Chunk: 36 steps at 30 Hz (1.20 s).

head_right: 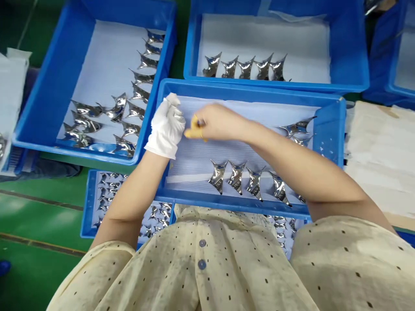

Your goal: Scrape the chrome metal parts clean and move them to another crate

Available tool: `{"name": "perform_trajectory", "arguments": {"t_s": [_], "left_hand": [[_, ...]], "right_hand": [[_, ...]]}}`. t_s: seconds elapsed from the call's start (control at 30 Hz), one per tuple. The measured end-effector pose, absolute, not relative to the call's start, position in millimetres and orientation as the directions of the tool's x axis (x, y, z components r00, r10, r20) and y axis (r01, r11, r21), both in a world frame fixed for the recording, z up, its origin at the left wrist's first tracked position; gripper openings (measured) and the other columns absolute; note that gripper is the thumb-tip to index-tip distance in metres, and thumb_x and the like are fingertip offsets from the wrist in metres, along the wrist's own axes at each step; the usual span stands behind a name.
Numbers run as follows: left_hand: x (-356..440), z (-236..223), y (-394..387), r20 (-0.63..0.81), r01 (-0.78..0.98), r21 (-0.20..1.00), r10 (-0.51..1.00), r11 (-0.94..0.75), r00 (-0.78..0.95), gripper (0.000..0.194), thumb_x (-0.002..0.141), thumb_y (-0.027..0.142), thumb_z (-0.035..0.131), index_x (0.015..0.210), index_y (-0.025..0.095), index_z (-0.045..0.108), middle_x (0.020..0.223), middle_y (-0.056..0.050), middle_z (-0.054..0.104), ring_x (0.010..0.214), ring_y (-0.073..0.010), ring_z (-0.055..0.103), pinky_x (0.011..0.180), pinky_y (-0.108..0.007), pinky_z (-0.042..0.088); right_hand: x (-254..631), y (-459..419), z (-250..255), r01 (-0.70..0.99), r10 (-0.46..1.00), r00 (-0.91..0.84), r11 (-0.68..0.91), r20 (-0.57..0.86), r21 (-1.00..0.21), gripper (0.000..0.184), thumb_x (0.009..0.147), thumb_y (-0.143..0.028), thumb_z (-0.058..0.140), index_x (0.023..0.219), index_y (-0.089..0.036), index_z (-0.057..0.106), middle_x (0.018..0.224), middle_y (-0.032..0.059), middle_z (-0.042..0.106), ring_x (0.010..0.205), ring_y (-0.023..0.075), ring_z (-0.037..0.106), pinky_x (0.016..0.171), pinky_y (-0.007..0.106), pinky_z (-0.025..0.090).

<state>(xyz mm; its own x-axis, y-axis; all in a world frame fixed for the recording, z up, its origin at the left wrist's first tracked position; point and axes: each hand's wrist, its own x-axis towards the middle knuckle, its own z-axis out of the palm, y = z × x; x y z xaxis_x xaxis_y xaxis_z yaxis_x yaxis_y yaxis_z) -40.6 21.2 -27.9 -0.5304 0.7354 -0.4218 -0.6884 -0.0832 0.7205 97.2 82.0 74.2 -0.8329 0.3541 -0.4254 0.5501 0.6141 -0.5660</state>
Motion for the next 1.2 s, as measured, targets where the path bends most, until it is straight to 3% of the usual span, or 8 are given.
{"name": "perform_trajectory", "arguments": {"t_s": [0.23,0.33,0.47,0.57,0.73,0.87,1.07,1.2], "left_hand": [[-31.9,-0.7,11.3,-0.511,-0.765,0.644,0.732,-0.023,-0.452,0.024,0.114,0.027,0.043,0.109,0.019,0.065,0.085,0.002,0.059,0.053,-0.0001,0.049,0.050,-0.009,0.042],[-24.2,-3.5,9.5,-0.478,-0.699,0.712,0.775,0.067,-0.414,0.027,0.113,0.023,0.044,0.096,0.016,0.065,0.077,0.002,0.059,0.048,0.0001,0.047,0.043,-0.009,0.037],[-17.0,0.4,-2.2,-0.373,-0.487,0.832,0.918,0.265,-0.136,0.035,0.110,0.039,0.053,0.095,0.015,0.073,0.080,-0.004,0.069,0.044,-0.0041,0.047,0.040,-0.018,0.040],[-14.9,10.2,-12.0,-0.256,-0.346,0.896,0.960,0.279,0.111,0.048,0.099,0.063,0.064,0.093,0.017,0.073,0.078,-0.005,0.070,0.045,-0.0090,0.051,0.043,-0.026,0.048],[-13.4,13.7,-17.3,0.117,-0.107,0.983,0.960,-0.148,-0.253,0.044,0.088,0.064,0.079,0.101,0.024,0.068,0.076,0.000,0.069,0.054,-0.0126,0.060,0.046,-0.025,0.047],[-10.3,8.6,-21.3,0.355,0.281,0.928,0.816,-0.246,-0.457,0.036,0.095,0.058,0.074,0.101,0.023,0.068,0.087,-0.001,0.072,0.063,-0.0122,0.062,0.056,-0.027,0.052],[-7.7,9.4,-23.8,0.747,0.703,0.573,0.621,-0.420,-0.238,0.036,0.092,0.054,0.080,0.091,0.022,0.064,0.075,0.002,0.063,0.067,-0.0134,0.062,0.065,-0.028,0.054],[-8.8,1.0,-21.6,0.831,0.741,0.449,0.539,-0.500,-0.140,0.039,0.091,0.049,0.082,0.115,0.024,0.066,0.089,-0.001,0.070,0.074,-0.0140,0.065,0.068,-0.027,0.055]], "right_hand": [[163.2,30.3,11.5,0.559,0.356,-0.664,0.820,-0.658,-0.120,0.036,0.102,-0.044,0.064,0.108,-0.014,0.081,0.103,0.0154,0.081,0.094,0.0290,0.075,0.060,0.031,0.027],[167.6,37.3,15.5,0.593,0.382,-0.747,0.752,-0.544,-0.287,0.025,0.100,-0.038,0.068,0.106,-0.018,0.082,0.098,0.0090,0.082,0.089,0.0241,0.075,0.063,0.029,0.034],[178.3,68.5,35.9,0.330,0.525,-0.849,0.615,0.060,-0.716,0.031,0.099,-0.049,0.071,0.099,-0.020,0.081,0.092,0.0036,0.080,0.078,0.0156,0.070,0.073,0.027,0.047],[180.6,85.4,48.3,0.147,0.573,-0.752,0.628,0.326,-0.764,0.041,0.095,-0.063,0.071,0.089,-0.023,0.080,0.083,0.0036,0.077,0.077,0.0166,0.068,0.073,0.030,0.049],[165.8,85.5,42.6,0.032,0.790,-0.561,0.320,0.248,-0.947,0.038,0.086,-0.062,0.081,0.099,-0.026,0.079,0.091,0.0037,0.076,0.077,0.0160,0.067,0.069,0.030,0.053],[150.0,76.3,31.5,-0.076,0.809,-0.568,0.129,0.149,-0.989,0.047,0.076,-0.066,0.088,0.094,-0.023,0.077,0.093,0.0044,0.076,0.077,0.0154,0.067,0.068,0.029,0.058],[138.6,69.7,31.3,-0.154,0.844,-0.511,0.095,0.161,-0.984,0.045,0.075,-0.065,0.089,0.082,-0.023,0.075,0.092,0.0044,0.077,0.086,0.0174,0.072,0.082,0.032,0.063],[139.9,68.4,29.8,-0.161,0.837,-0.528,0.069,0.145,-0.985,0.047,0.075,-0.065,0.089,0.088,-0.022,0.076,0.093,0.0050,0.077,0.087,0.0177,0.072,0.082,0.032,0.062]]}}
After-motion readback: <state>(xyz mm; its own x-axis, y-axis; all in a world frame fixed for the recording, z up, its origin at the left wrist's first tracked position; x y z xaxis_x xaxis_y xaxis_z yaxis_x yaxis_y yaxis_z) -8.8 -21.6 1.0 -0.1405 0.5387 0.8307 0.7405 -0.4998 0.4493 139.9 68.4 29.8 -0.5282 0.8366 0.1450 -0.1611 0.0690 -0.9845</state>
